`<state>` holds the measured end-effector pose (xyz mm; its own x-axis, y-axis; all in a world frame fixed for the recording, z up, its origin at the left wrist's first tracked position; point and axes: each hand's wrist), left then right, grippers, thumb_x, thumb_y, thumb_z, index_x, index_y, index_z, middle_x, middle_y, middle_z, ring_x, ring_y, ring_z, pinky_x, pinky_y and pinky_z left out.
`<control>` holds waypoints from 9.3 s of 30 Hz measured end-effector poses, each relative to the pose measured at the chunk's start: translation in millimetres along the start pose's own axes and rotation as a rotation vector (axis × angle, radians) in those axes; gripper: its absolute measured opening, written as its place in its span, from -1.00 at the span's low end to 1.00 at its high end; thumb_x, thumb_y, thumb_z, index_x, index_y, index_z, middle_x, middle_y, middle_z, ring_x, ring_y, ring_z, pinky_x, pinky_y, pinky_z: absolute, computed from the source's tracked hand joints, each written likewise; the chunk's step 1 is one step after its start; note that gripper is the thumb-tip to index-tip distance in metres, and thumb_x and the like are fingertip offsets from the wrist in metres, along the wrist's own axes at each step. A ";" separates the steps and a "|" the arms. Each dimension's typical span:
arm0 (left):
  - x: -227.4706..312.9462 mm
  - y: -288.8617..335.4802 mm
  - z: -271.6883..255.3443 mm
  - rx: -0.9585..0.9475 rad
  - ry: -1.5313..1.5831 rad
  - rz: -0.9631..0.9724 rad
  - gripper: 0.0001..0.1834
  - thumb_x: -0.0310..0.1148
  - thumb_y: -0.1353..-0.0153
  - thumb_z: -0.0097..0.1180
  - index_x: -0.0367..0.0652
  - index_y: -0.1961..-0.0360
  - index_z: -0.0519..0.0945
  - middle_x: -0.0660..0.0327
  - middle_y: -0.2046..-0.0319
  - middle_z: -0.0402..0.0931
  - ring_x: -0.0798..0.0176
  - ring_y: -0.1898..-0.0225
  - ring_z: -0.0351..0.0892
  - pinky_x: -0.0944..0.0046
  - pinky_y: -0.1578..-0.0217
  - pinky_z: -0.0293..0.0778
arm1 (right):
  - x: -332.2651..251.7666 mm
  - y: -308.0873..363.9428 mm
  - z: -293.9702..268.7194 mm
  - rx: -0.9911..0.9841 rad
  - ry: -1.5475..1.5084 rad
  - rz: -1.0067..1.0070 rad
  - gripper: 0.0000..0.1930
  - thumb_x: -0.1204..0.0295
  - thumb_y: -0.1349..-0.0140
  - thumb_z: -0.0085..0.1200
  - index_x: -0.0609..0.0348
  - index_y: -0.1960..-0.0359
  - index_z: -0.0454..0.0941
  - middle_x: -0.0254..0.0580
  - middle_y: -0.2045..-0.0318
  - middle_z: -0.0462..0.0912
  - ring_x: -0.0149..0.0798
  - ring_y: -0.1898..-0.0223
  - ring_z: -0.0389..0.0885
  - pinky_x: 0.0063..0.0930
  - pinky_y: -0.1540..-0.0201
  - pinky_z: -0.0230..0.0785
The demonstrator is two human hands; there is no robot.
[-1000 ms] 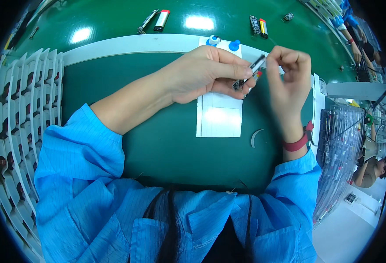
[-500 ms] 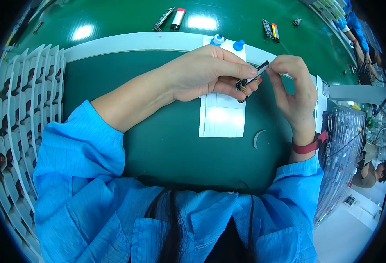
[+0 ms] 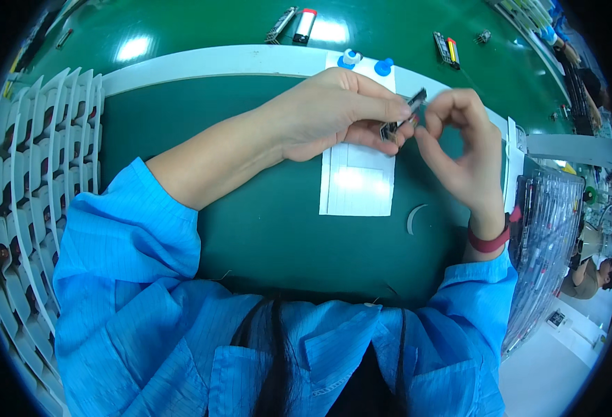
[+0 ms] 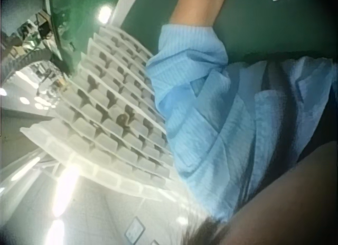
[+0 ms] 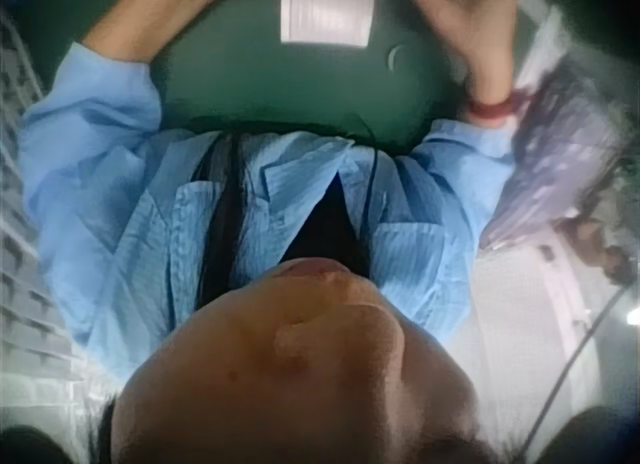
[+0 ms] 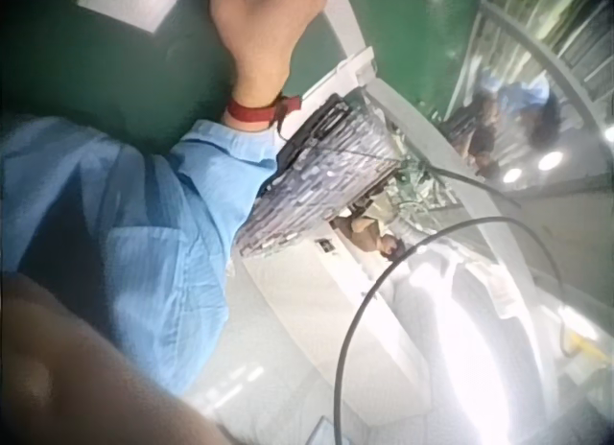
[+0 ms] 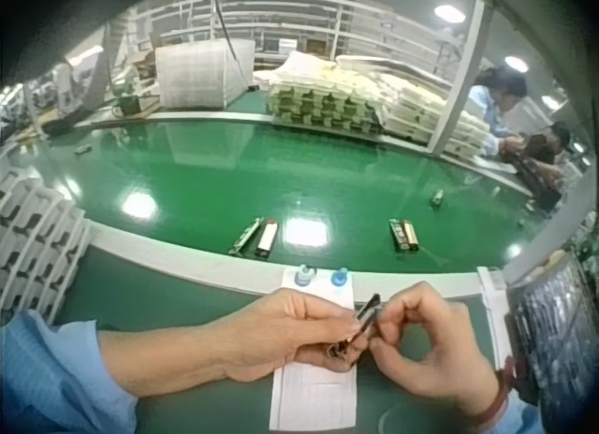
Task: The person assembles small electronic modules by placing a printed circuit board onto a plastic housing, then securing it with small screws using a precision screwdriver.
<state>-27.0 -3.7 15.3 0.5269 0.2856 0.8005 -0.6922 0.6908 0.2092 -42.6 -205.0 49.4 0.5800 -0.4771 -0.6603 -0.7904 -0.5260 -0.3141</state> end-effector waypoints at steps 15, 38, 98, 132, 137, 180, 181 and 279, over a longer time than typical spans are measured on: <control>4.1 -3.0 -7.2 0.011 0.041 0.076 -0.74 -0.32 -0.17 0.06 -0.31 0.22 0.53 0.14 0.35 0.55 0.35 0.35 0.56 0.37 0.27 0.56 | 22.5 -3.7 -4.4 -0.008 -0.727 -0.061 -0.80 0.59 -0.08 0.03 0.20 0.29 0.29 -0.23 0.43 0.49 -0.43 0.51 0.40 -0.66 0.47 0.27; 6.1 -8.1 -5.2 -0.130 0.087 0.065 -0.67 -0.36 -0.20 -0.02 -0.32 0.05 0.43 0.13 0.21 0.51 0.30 0.22 0.56 0.32 0.15 0.52 | 24.8 -0.8 -7.7 0.067 -1.071 0.362 -0.65 0.51 -0.09 0.11 0.30 0.07 0.38 -0.10 0.30 0.61 -0.41 0.28 0.56 -0.65 0.23 0.38; -18.1 -5.1 11.4 0.132 -0.435 0.208 -0.66 -0.46 -0.16 0.03 -0.34 0.02 0.42 0.13 0.24 0.48 0.36 0.21 0.50 0.38 0.22 0.49 | 215.6 -12.2 -177.7 0.195 1.060 0.626 -0.64 0.27 0.03 0.18 0.13 0.20 0.46 -0.04 0.38 0.60 0.00 0.26 0.56 -0.24 0.19 0.39; 13.3 -4.6 -8.2 0.201 -0.454 0.135 -0.77 -0.43 -0.03 0.16 -0.24 0.24 0.59 0.28 0.47 0.50 0.53 0.49 0.37 0.52 0.49 0.29 | 87.1 -35.1 -1.2 0.357 0.554 0.227 -0.73 0.29 -0.02 0.14 0.18 0.29 0.53 -0.09 0.33 0.58 -0.09 0.29 0.52 -0.30 0.24 0.36; 1.1 -1.5 1.6 0.209 -1.020 0.672 -0.81 -0.52 0.06 0.17 -0.02 0.37 0.66 0.31 0.33 0.34 0.46 0.33 0.34 0.44 0.36 0.28 | 97.8 -33.6 -8.3 0.385 0.468 0.399 -0.66 0.32 0.02 0.17 0.16 0.18 0.51 -0.09 0.24 0.56 -0.16 0.24 0.55 -0.37 0.19 0.38; 67.0 27.1 -84.6 0.298 -0.177 0.206 -0.84 -0.48 -0.12 0.05 -0.34 0.30 0.56 0.21 0.43 0.55 0.50 0.53 0.47 0.59 0.48 0.43 | -3.7 -57.4 57.3 -0.057 0.020 0.281 -0.73 0.61 0.10 0.15 0.32 0.31 0.41 -0.15 0.43 0.55 -0.33 0.44 0.52 -0.52 0.31 0.40; 66.3 26.5 -85.2 0.297 -0.176 0.208 -0.84 -0.48 -0.12 0.05 -0.34 0.30 0.56 0.21 0.43 0.55 0.50 0.53 0.47 0.59 0.48 0.43 | -3.4 -62.9 56.1 -0.058 0.023 0.280 -0.73 0.61 0.10 0.15 0.32 0.31 0.41 -0.15 0.43 0.55 -0.33 0.44 0.52 -0.52 0.31 0.40; 8.3 8.4 -22.4 0.230 -0.197 0.175 -0.73 -0.49 -0.15 0.00 -0.42 0.13 0.49 0.07 0.31 0.51 0.24 0.21 0.57 0.36 0.08 0.47 | 11.0 -26.3 48.5 0.416 -0.459 0.287 -0.76 0.65 -0.03 0.13 0.31 0.31 0.33 -0.20 0.42 0.53 -0.46 0.35 0.53 -0.70 0.27 0.42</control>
<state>-17.4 19.3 11.1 0.3006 0.2368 0.9239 -0.8685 0.4683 0.1626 -25.0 -162.2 17.2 0.2659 -0.1622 -0.9502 -0.9638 -0.0650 -0.2586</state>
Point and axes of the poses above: each hand's wrist, its own y-axis away from the middle knuckle, its own z-axis out of the palm, x = y × z
